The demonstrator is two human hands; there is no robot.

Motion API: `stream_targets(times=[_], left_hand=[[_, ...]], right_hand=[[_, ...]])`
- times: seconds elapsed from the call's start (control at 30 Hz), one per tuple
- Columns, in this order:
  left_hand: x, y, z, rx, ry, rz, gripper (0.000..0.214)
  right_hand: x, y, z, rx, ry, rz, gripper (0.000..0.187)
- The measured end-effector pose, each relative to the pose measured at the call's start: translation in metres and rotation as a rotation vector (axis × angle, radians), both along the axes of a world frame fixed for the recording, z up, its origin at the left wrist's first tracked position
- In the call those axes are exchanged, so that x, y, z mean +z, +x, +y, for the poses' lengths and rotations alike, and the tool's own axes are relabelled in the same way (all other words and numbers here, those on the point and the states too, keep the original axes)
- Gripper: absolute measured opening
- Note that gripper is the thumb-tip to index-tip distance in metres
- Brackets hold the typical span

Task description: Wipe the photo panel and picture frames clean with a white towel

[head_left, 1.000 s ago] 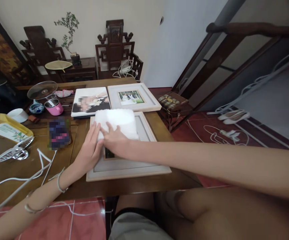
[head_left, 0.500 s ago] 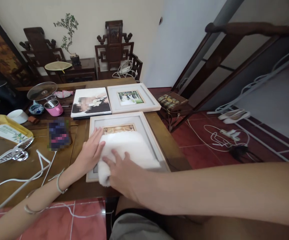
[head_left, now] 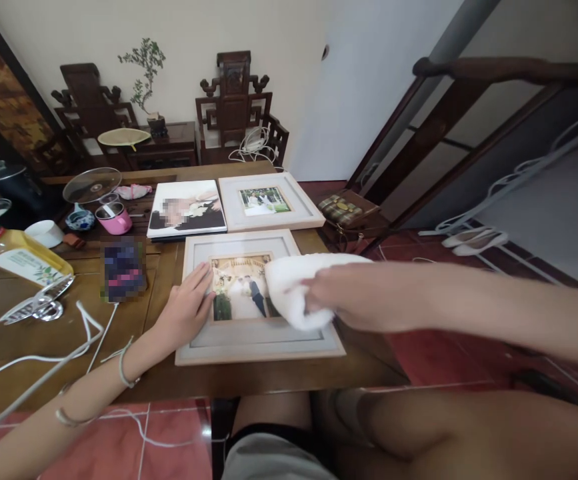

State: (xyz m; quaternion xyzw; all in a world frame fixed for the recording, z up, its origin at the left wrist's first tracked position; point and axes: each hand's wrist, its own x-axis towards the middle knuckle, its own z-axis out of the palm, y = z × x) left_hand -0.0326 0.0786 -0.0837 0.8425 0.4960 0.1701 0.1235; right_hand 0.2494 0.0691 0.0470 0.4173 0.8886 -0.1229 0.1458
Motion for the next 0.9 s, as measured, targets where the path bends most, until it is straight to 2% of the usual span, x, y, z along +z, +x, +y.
stream_targets(times=[0.03, 0.1, 0.17, 0.23, 0.3, 0.37, 0.43, 0.53, 0.63, 0.9], left_hand=[[0.001, -0.001, 0.0, -0.003, 0.006, 0.001, 0.048], [0.0, -0.002, 0.0, -0.01, 0.01, -0.004, 0.048], [-0.002, -0.003, 0.0, -0.021, 0.018, -0.016, 0.047], [-0.005, -0.004, 0.002, -0.03, 0.04, -0.037, 0.045], [-0.007, -0.004, 0.003, -0.034, 0.057, -0.066, 0.045], [-0.009, -0.002, 0.005, -0.035, 0.061, -0.095, 0.045], [-0.008, 0.0, 0.007, -0.026, 0.05, -0.11, 0.041], [-0.007, 0.002, 0.009, -0.007, 0.032, -0.119, 0.036], [-0.007, -0.001, 0.01, -0.026, 0.024, -0.144, 0.038], [-0.014, -0.013, 0.008, 0.0, 0.051, -0.162, 0.045]], right_hand=[[0.01, -0.005, 0.011, 0.024, -0.108, -0.07, 0.035], [0.024, -0.018, 0.034, -0.001, 0.027, -0.118, 0.035], [0.025, -0.033, 0.055, 0.049, 0.238, -0.114, 0.038], [0.013, -0.051, 0.072, 0.185, 0.428, -0.049, 0.042], [-0.005, -0.071, 0.084, 0.341, 0.517, 0.014, 0.038], [-0.025, -0.09, 0.09, 0.48, 0.481, 0.057, 0.035], [-0.041, -0.104, 0.093, 0.523, 0.403, 0.067, 0.035], [-0.051, -0.112, 0.093, 0.478, 0.302, 0.063, 0.036], [-0.048, -0.106, 0.092, 0.38, 0.242, 0.023, 0.035], [-0.029, -0.06, 0.085, 0.11, 0.152, -0.143, 0.034]])
